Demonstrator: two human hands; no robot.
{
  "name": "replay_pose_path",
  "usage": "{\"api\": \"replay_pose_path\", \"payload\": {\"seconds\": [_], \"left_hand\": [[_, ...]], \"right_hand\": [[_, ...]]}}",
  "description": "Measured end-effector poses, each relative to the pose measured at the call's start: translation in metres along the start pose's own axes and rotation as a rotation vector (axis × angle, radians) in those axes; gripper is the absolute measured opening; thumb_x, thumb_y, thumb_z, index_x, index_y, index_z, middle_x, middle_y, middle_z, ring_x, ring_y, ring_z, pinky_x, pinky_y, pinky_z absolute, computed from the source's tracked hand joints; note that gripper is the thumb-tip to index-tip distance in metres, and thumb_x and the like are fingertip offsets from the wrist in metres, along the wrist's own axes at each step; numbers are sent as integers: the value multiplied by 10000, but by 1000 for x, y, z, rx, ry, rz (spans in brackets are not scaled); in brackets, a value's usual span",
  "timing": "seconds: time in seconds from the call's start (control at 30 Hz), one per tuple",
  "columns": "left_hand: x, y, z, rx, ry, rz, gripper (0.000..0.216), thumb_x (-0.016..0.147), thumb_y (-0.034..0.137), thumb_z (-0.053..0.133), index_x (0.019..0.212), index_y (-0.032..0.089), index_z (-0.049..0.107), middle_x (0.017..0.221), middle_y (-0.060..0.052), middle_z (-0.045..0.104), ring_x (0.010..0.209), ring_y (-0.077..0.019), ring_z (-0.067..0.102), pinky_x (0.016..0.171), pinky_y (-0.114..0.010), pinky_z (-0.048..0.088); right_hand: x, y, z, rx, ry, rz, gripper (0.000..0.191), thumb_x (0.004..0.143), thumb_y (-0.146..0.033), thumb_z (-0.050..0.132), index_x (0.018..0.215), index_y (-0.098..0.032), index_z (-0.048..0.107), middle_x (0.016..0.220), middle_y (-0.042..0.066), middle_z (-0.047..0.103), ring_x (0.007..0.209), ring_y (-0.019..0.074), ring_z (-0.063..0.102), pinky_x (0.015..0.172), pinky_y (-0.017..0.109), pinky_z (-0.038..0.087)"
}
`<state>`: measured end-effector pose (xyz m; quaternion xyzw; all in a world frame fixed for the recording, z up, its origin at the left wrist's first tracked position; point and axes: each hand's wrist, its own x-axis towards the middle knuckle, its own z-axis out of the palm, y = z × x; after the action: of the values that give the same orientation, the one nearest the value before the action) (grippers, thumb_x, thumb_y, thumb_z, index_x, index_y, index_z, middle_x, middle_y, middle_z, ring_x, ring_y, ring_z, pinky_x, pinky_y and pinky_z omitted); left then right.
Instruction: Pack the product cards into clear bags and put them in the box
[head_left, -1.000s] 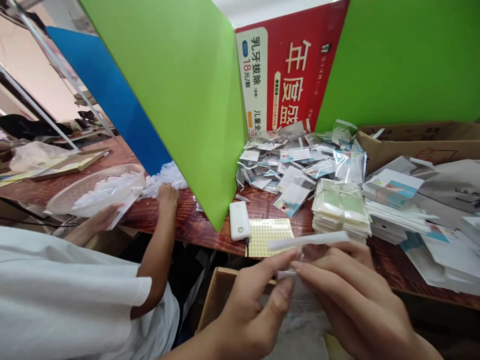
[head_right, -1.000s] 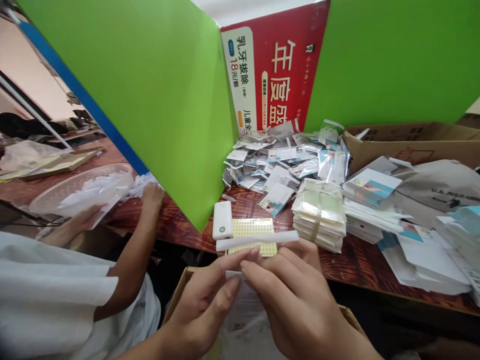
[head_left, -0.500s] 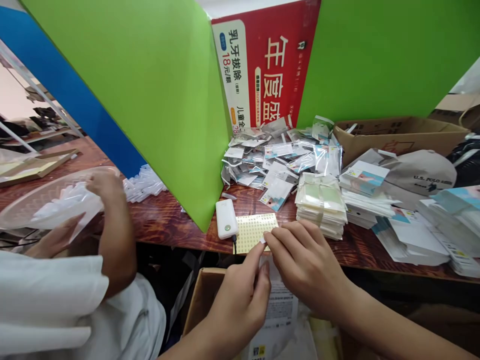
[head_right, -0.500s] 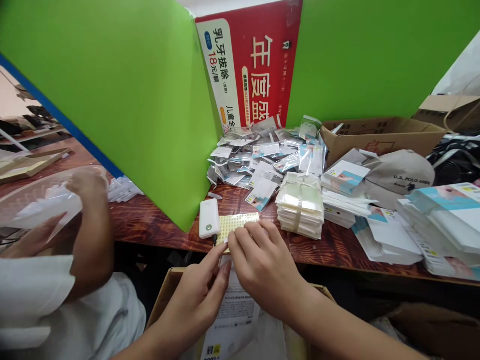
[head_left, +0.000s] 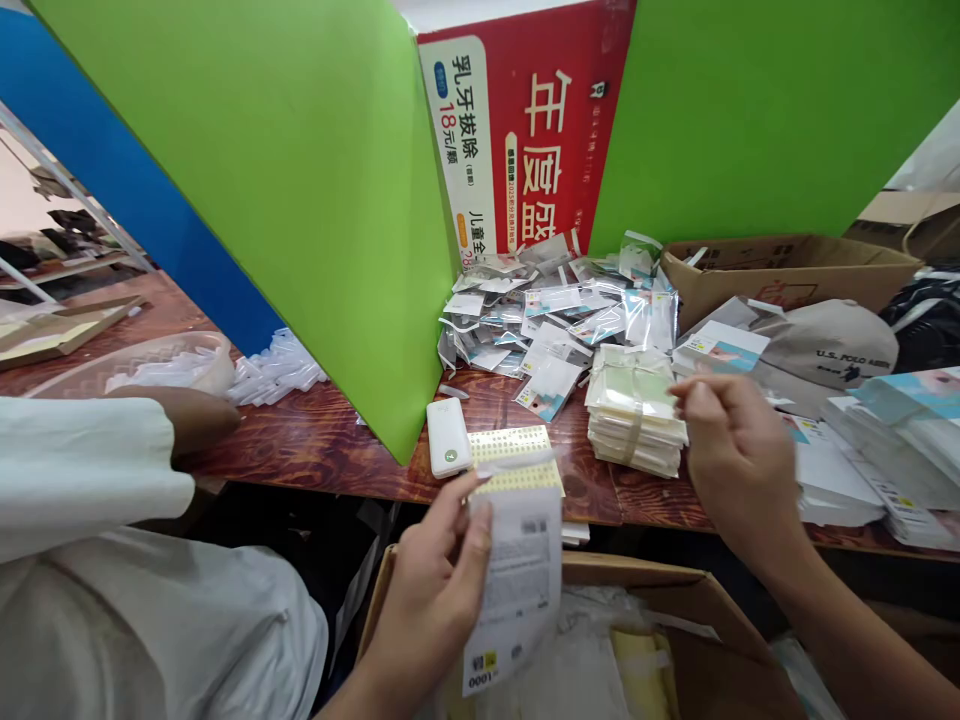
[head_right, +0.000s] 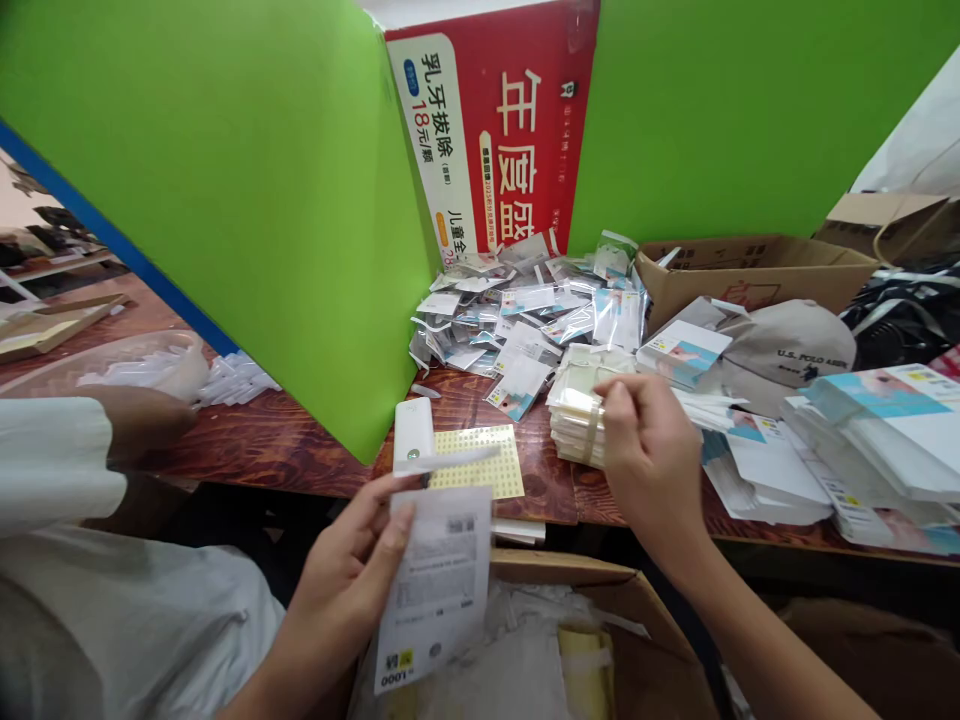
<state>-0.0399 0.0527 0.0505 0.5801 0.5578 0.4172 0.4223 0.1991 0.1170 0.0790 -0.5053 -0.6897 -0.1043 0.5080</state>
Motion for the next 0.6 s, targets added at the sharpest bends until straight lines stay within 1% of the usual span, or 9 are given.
{"api": "replay_pose_path", "payload": {"seconds": [0.07,0.13,0.2,0.23,0.33,0.4,0.47,0.53,0.6], "left_hand": [[2,-2,-1,-99,29,-47,401,973,449,461,1273,190,521,841,-39,700,730,-183,668,609,-249,525],[5,0,2,-97,-11,-37,398,966,448,476,1266,190,524,840,-39,699,722,-180,660,629,-258,531],[5,4,8,-13,-71,8,393,968,421,469,1274,185,539,782,-22,677,674,-166,630,622,-253,515],[5,7,10,39,-91,36,391,970,401,458,1282,181,545,750,-11,661,655,-160,612,620,-247,504],[1,12,16,177,-128,100,403,976,347,426,1311,160,548,646,24,603,557,-137,545,558,-226,448],[-1,13,18,226,-144,127,414,972,310,418,1329,142,541,619,32,594,517,-127,521,525,-218,415],[-2,15,19,256,-154,150,419,965,276,421,1342,133,536,618,31,603,506,-119,523,512,-211,398],[-3,17,18,272,-153,182,415,959,255,428,1338,131,543,616,33,602,498,-110,518,497,-202,383],[-5,18,17,283,-133,200,395,952,262,444,1302,133,575,577,46,571,477,-106,499,475,-196,371]], "right_hand": [[-10,-8,-10,35,-75,-10,117,987,-201,476,974,-184,591,834,36,625,727,189,598,614,302,443],[-22,-24,-13,92,-201,-161,143,952,-185,560,1086,-165,605,958,73,649,866,215,615,737,330,483],[-29,-40,-8,107,-261,-331,233,930,-136,589,1164,-129,598,1014,108,656,931,243,598,806,378,484],[-31,-46,-4,84,-268,-385,228,931,-119,582,1158,-113,605,1006,116,663,928,252,590,806,394,478],[-31,-53,8,-22,-288,-459,157,945,-114,547,1066,-90,645,940,115,685,893,268,586,773,404,453],[-31,-55,14,-51,-299,-485,142,939,-91,533,999,-91,661,901,114,686,876,273,583,765,405,437],[-30,-55,19,-2,-278,-464,139,922,-67,526,923,-107,660,859,108,679,841,260,579,759,399,442],[-26,-49,22,75,-243,-409,157,911,-69,515,835,-137,634,790,83,655,780,228,572,728,367,464],[-17,-35,21,108,-188,-323,172,909,-100,507,776,-163,594,734,53,624,718,194,565,673,323,476]]}}
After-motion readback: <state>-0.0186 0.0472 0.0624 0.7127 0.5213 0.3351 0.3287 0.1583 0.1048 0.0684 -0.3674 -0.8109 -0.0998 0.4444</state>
